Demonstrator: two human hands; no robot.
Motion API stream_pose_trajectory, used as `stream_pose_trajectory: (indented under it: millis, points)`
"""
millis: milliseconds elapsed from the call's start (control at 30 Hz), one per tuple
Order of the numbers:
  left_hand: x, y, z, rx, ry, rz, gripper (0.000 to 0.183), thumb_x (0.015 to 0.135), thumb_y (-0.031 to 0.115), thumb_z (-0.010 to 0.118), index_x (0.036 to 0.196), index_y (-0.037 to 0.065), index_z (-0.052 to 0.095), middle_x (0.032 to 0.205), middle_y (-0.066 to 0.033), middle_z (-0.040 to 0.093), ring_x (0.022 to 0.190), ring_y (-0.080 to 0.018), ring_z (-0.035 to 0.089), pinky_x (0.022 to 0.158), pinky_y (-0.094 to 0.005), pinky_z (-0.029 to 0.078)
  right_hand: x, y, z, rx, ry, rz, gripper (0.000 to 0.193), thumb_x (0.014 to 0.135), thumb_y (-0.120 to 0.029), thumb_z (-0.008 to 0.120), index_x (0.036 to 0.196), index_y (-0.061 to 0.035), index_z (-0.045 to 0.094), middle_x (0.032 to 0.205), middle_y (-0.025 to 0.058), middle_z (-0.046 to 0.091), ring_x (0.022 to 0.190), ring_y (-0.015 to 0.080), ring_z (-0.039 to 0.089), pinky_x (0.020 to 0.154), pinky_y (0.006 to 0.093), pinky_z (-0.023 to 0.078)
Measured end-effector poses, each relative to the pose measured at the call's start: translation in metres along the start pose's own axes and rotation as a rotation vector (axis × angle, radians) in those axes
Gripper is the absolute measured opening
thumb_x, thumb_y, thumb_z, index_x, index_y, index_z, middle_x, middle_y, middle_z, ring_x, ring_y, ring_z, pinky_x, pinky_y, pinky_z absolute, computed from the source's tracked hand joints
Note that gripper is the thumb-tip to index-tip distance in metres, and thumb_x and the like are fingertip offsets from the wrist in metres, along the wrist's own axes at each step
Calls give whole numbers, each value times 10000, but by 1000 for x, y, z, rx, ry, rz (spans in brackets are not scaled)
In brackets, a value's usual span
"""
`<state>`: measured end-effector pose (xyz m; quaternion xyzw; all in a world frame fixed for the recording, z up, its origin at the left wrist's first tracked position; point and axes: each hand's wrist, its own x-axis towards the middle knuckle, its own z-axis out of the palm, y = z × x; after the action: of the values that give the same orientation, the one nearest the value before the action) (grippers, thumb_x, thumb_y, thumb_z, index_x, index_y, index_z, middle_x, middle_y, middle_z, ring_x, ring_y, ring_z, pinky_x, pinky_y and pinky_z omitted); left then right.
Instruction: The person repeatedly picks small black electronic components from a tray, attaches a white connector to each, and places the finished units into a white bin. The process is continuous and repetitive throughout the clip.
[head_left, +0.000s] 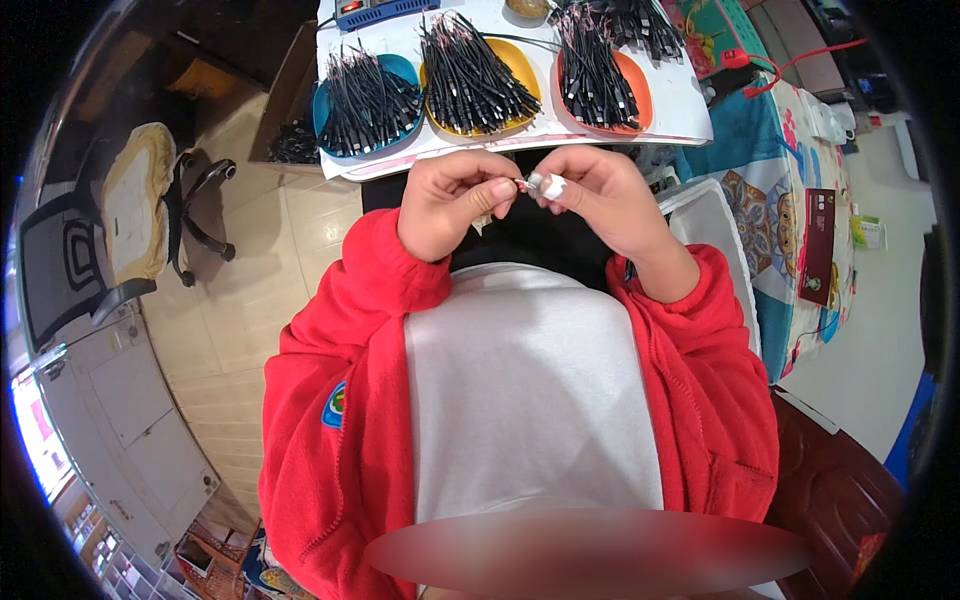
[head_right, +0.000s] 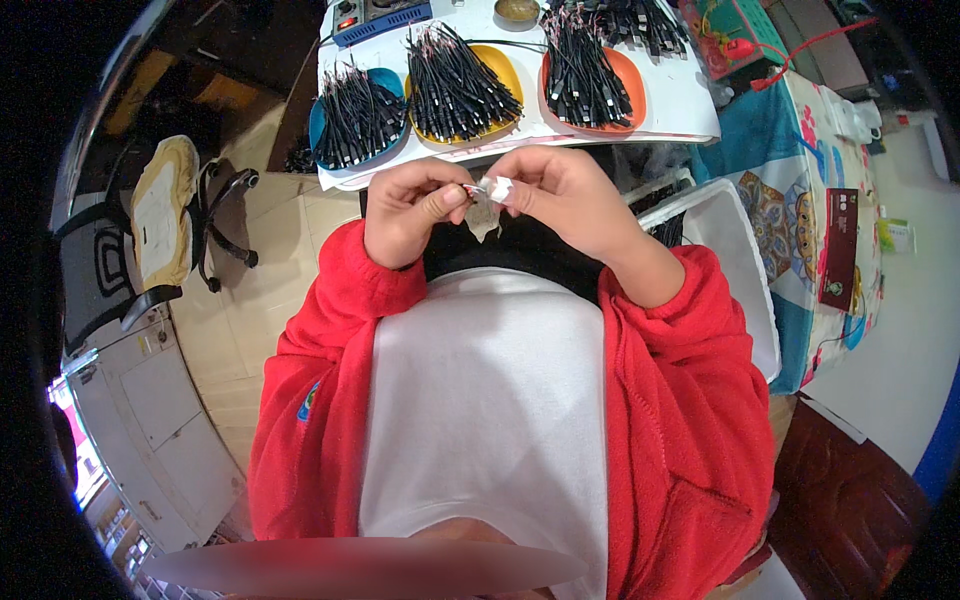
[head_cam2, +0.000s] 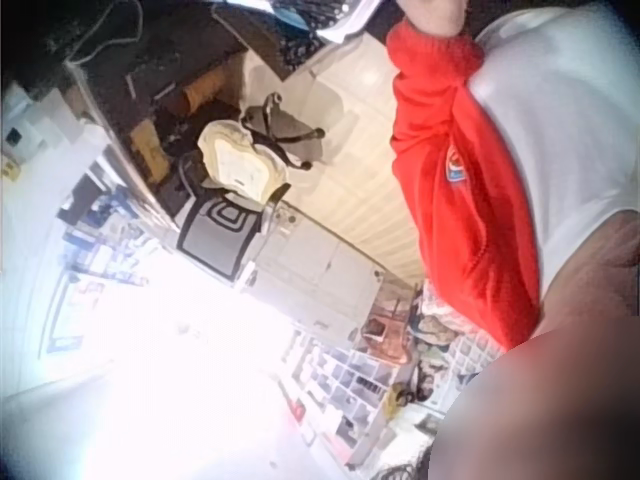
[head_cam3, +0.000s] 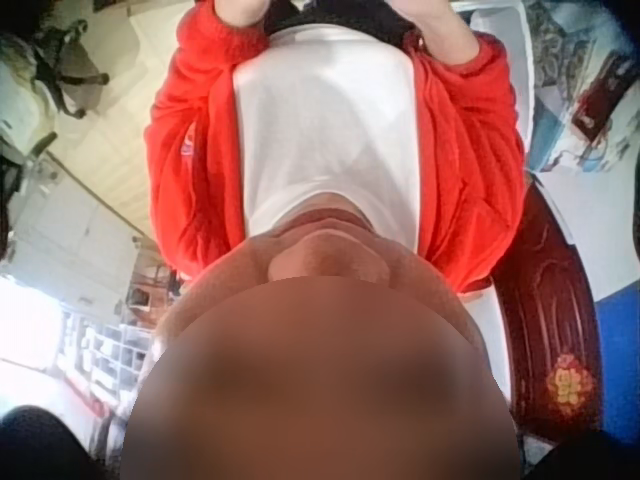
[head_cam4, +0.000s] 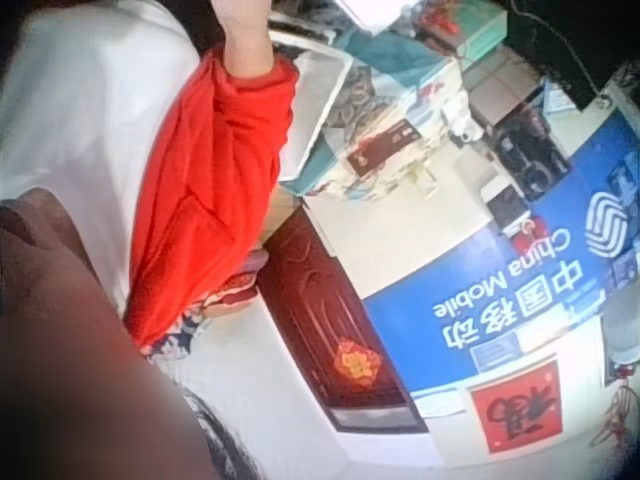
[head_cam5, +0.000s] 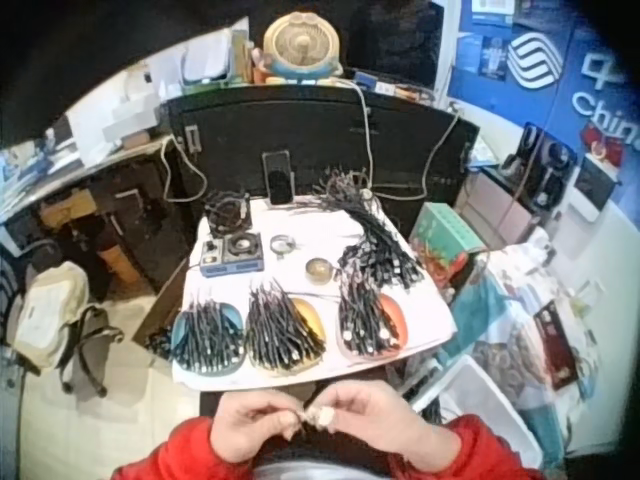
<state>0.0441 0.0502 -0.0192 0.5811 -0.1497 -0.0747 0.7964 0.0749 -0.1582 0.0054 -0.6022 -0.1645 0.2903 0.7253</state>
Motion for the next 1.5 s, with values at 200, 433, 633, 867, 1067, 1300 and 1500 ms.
stream_pose_trajectory:
  millis: [200, 433, 633, 867, 1067, 1300, 1500]
  points:
    - [1, -7, 2, -647, -114, -213, 130, 896, 50, 589, 996, -28, 614, 753, -80, 597, 585, -81, 480, 472, -193, 304, 2, -13, 6, -741, 126, -672, 218, 729, 49, 663, 938, -2, 624, 845, 79, 612, 738, 183, 584, 672, 277, 478]
    - [1, -3, 11, -632, -171, -236, 138, 898, 47, 582, 1002, -38, 616, 725, -74, 573, 596, -81, 476, 485, -190, 312, 2, 0, 16, -428, 103, -728, 138, 779, 12, 626, 905, 9, 570, 878, 87, 562, 774, 175, 543, 689, 271, 445]
    - [-5, 18, 8, -53, -19, -93, 148, 883, 48, 619, 988, -46, 664, 793, -53, 625, 673, -87, 554, 580, -213, 442, -3, 6, 12, -233, 72, -539, 130, 878, -38, 609, 982, 29, 572, 957, 65, 537, 844, 106, 526, 718, 225, 440]
    - [3, 26, 11, 44, -94, -79, 134, 867, 24, 631, 974, -46, 670, 824, -73, 657, 650, -92, 556, 585, -205, 454, -8, -14, 8, -774, 162, -794, 158, 773, 29, 642, 922, 3, 597, 883, 105, 594, 780, 220, 584, 680, 292, 475]
    - [19, 44, 18, 229, -129, -47, 117, 874, 3, 609, 957, -59, 663, 796, -64, 647, 667, -84, 559, 608, -213, 459, -9, -5, 1, -669, 268, -705, 102, 813, -52, 654, 868, -1, 584, 842, 103, 585, 765, 213, 574, 698, 287, 460]
    - [129, 75, -16, 607, -35, 220, 132, 881, 60, 597, 944, -52, 623, 728, -74, 658, 690, -89, 611, 653, -217, 479, -8, 30, -43, -232, 522, -514, 224, 931, -112, 549, 1103, 29, 536, 929, 64, 617, 824, 97, 582, 750, 233, 461]
    - [255, 11, -56, 1506, -281, 328, 110, 808, 125, 626, 886, 62, 674, 813, -199, 648, 741, -363, 637, 663, -428, 502, -7, 59, -59, -441, 491, -288, 146, 852, -40, 566, 991, 0, 590, 712, 52, 588, 606, 93, 529, 571, 236, 432]
